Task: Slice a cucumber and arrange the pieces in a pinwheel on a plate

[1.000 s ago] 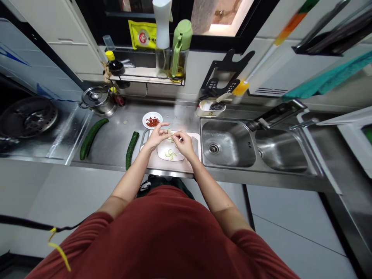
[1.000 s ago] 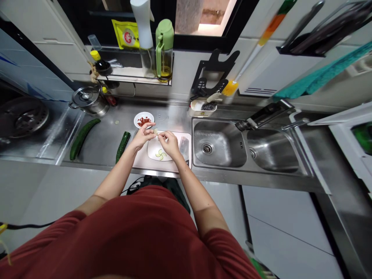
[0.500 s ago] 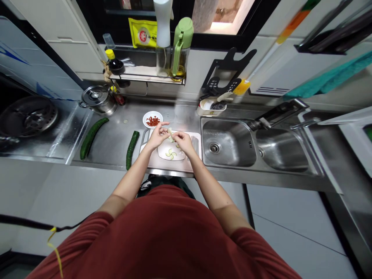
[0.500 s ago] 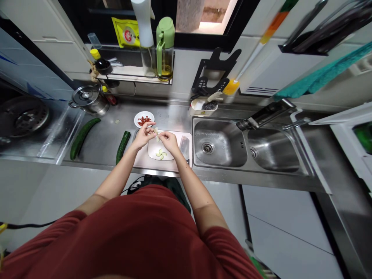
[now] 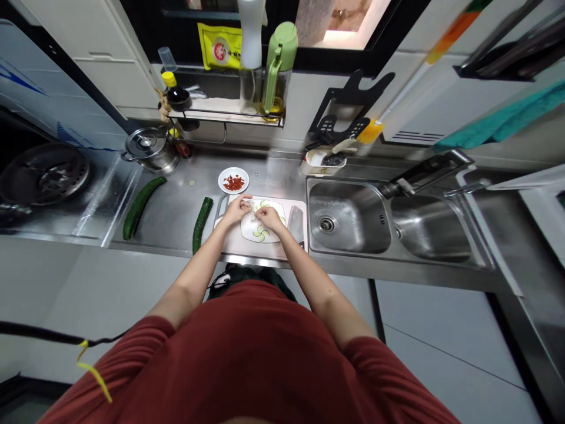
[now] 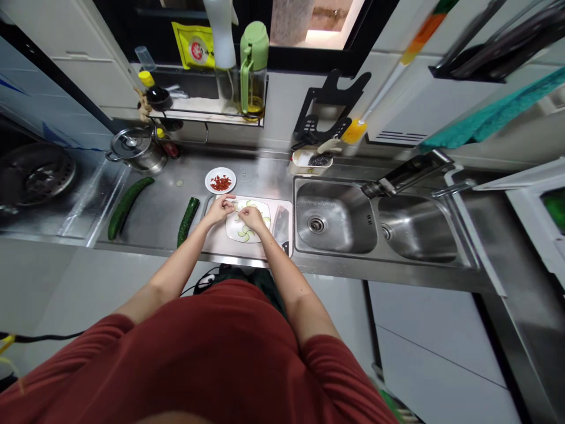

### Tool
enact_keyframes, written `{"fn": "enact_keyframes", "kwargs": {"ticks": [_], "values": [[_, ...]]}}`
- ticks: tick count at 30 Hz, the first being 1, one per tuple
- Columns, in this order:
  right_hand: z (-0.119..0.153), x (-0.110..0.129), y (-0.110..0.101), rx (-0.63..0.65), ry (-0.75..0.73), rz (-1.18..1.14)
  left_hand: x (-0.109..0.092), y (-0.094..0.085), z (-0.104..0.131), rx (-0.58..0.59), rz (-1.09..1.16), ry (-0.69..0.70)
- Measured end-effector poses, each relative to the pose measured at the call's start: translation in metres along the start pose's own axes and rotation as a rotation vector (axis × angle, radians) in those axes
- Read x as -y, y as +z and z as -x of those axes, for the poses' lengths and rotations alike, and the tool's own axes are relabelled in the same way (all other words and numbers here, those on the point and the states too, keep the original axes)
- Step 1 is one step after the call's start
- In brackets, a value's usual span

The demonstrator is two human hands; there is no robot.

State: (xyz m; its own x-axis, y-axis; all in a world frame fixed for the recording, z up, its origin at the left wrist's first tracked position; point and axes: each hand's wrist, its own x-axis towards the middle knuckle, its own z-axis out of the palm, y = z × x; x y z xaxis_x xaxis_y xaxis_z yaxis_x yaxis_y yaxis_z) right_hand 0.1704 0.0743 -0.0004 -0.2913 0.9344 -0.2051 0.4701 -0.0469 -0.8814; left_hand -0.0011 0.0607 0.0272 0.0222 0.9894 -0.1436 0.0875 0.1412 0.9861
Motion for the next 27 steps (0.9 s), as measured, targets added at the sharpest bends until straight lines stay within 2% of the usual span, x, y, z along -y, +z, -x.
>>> {"fn": "enact_keyframes", "kwargs": {"ticks": [5,13,16,21,27], "values": [[-0.003,-0.006,0.011,0.004,0.031,0.183,0.016,-0.001,-0.002,-0.037,-0.148,-0.013],[0.000,0.003,0.022,0.014,0.038,0.398,0.021,-0.004,0.001,-0.067,-0.429,0.025],[0.002,0.006,0.024,0.020,0.050,0.447,0.021,-0.003,0.000,-0.055,-0.529,0.029],[0.005,0.010,0.024,0.060,0.067,0.577,0.014,-0.001,0.003,-0.001,-0.823,-0.029],[0.009,0.014,0.025,0.079,0.045,0.664,0.011,0.001,0.005,0.016,-0.969,-0.023]]}}
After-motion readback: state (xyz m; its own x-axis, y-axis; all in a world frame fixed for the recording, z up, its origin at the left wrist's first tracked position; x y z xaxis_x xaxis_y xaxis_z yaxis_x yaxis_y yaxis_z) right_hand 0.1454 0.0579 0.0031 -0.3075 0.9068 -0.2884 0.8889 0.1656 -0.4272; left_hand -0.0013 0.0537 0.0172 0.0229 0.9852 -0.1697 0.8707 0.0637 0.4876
